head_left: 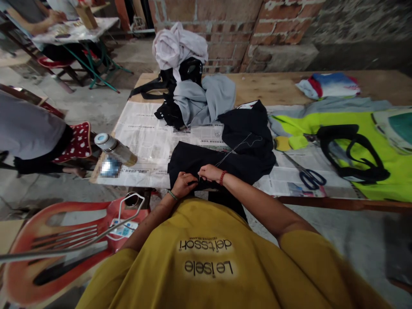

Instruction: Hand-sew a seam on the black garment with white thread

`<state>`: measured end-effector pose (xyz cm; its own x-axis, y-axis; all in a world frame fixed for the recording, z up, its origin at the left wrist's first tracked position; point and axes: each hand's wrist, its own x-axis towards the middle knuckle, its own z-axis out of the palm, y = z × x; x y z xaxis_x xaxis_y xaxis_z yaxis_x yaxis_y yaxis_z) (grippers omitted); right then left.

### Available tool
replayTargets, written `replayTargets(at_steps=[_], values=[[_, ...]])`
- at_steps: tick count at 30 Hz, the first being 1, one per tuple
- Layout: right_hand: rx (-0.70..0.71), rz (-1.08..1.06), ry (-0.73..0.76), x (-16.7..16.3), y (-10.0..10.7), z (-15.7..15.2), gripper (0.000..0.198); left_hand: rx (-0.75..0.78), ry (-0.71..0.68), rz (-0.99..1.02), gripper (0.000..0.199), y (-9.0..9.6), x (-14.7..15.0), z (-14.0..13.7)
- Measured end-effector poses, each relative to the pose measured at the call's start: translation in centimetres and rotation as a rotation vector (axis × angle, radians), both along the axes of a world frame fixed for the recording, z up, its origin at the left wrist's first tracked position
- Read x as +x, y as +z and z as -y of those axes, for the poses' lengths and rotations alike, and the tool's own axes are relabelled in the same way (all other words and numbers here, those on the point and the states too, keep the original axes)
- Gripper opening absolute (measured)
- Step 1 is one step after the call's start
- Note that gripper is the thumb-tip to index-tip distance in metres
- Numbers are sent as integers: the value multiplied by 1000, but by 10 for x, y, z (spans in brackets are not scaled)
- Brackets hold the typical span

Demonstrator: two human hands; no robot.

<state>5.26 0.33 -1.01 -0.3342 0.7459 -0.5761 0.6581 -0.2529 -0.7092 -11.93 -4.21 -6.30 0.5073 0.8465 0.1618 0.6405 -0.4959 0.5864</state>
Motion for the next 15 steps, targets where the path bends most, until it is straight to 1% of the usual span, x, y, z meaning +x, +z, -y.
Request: replayTargets(at_steps=[4, 7, 15], values=[[124, 56, 57, -2, 1, 2, 21, -8, -2, 2, 10, 1, 0, 0], [195, 85, 109, -3, 3, 1, 20, -16, 22, 21, 8, 1, -1, 0], [313, 109, 264, -4, 3, 4, 17, -35, 121, 140, 5, 0, 0, -1]])
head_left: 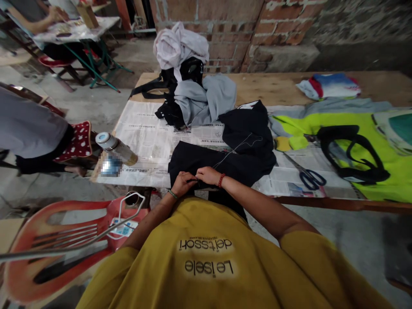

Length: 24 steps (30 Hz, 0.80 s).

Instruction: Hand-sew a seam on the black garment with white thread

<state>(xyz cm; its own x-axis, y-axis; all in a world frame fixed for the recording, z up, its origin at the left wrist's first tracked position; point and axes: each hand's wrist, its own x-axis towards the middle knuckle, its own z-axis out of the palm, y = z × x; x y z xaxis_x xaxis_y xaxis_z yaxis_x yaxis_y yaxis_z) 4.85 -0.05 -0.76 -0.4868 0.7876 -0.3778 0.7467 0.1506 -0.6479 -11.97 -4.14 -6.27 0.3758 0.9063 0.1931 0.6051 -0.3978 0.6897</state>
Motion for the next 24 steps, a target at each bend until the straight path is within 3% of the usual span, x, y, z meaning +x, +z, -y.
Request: replayTargets(at_steps=[12, 14, 19, 21, 24], values=[[70, -33, 219, 13, -2, -2, 22, -82, 45, 115, 6, 2, 1, -4], [198, -89, 160, 19, -1, -7, 23, -104, 48, 145, 9, 5, 2, -5], [669, -204, -308, 45, 10, -3, 21, -124, 28, 178, 16, 10, 2, -6], [787, -226, -321, 51, 15, 14, 17, -125, 16, 185, 18, 11, 2, -6], [907, -233, -170, 52, 15, 45, 14, -126, 6, 178, 21, 11, 2, -6]])
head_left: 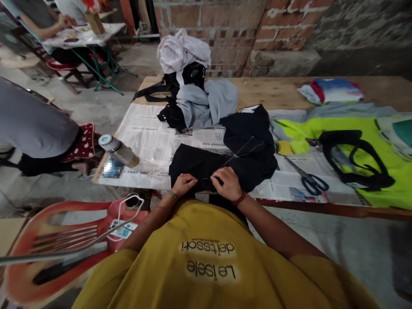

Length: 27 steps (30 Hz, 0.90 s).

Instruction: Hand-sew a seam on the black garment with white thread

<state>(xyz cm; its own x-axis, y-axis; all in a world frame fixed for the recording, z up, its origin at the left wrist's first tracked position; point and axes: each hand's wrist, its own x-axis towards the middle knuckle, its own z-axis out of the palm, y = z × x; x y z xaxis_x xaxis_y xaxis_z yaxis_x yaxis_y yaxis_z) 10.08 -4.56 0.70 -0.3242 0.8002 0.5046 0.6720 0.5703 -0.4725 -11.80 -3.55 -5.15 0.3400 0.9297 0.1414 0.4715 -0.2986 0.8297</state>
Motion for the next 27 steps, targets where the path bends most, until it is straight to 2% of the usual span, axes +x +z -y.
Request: replayTargets(at_steps=[2, 4, 7, 10, 12, 14, 16, 17, 19, 21, 23, 27], values=[[10, -4, 16, -1, -7, 12, 13, 4, -8, -5, 21, -1, 0, 0], [-102, -103, -63, 0, -15, 12, 22, 18, -13, -4, 20, -2, -1, -1], [-532, -265, -191, 10, -19, -11, 30, 34, -19, -1, 20, -3, -1, -1], [-995, -382, -191, 31, -9, -41, 34, 28, -19, -6, 20, -3, -1, 0], [-1176, -519, -108, 48, 3, -58, 43, 24, -14, -14, 21, -3, -1, 0], [-1257, -646, 2, 66, 16, -73, 48, 17, -10, -25, 20, -3, -1, 0], [-1224, -746, 32, 81, 24, -83, 43, 6, -6, -31, 20, -3, -1, 0], [-1157, -803, 12, 86, 26, -86, 39, -1, -6, -29, 20, -3, -1, 0], [-956, -905, -63, 85, 27, -83, 32, -10, -7, -19, 20, -3, -2, 0], [-773, -893, -100, 71, 23, -70, 30, -12, -5, -12, 20, -2, -2, 0], [-647, -696, -65, 45, 16, -47, 26, -13, -7, -11, 20, 0, -2, 0], [-275, -15, 222, -11, -4, -2, 17, -19, -14, -26, 21, 1, -2, 0]])
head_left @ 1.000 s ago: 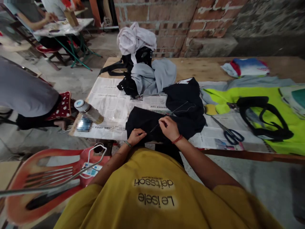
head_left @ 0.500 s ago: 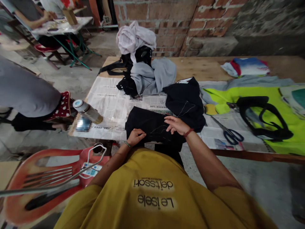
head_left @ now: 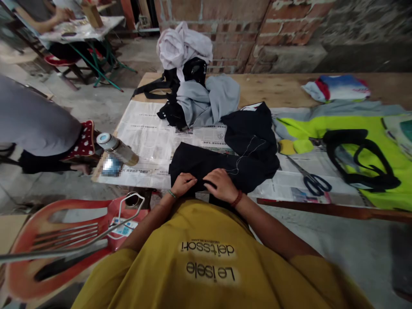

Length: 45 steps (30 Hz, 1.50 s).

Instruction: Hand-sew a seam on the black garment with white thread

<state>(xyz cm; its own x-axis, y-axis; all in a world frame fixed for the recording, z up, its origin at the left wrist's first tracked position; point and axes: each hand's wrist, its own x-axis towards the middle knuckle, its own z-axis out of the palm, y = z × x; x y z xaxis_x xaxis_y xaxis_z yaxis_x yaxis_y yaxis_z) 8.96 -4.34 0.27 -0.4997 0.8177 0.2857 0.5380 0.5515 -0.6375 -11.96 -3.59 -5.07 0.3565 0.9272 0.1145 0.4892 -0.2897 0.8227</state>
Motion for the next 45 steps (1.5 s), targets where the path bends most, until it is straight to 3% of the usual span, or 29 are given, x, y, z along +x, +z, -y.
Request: replayTargets(at_steps=[4, 13, 25, 45], values=[[225, 270, 51, -26, -23, 11, 15, 18, 9, -14, 22, -2, 1, -1], [268, 219, -1, -27, -49, 3, 23, 30, -4, -14, 17, -3, -1, -1], [444, 179, 178, -36, -41, -5, 21, 68, -18, -99, 27, -6, -1, -2], [379, 119, 240, -45, -38, -10, 25, 108, -54, -208, 21, -14, -4, -3]])
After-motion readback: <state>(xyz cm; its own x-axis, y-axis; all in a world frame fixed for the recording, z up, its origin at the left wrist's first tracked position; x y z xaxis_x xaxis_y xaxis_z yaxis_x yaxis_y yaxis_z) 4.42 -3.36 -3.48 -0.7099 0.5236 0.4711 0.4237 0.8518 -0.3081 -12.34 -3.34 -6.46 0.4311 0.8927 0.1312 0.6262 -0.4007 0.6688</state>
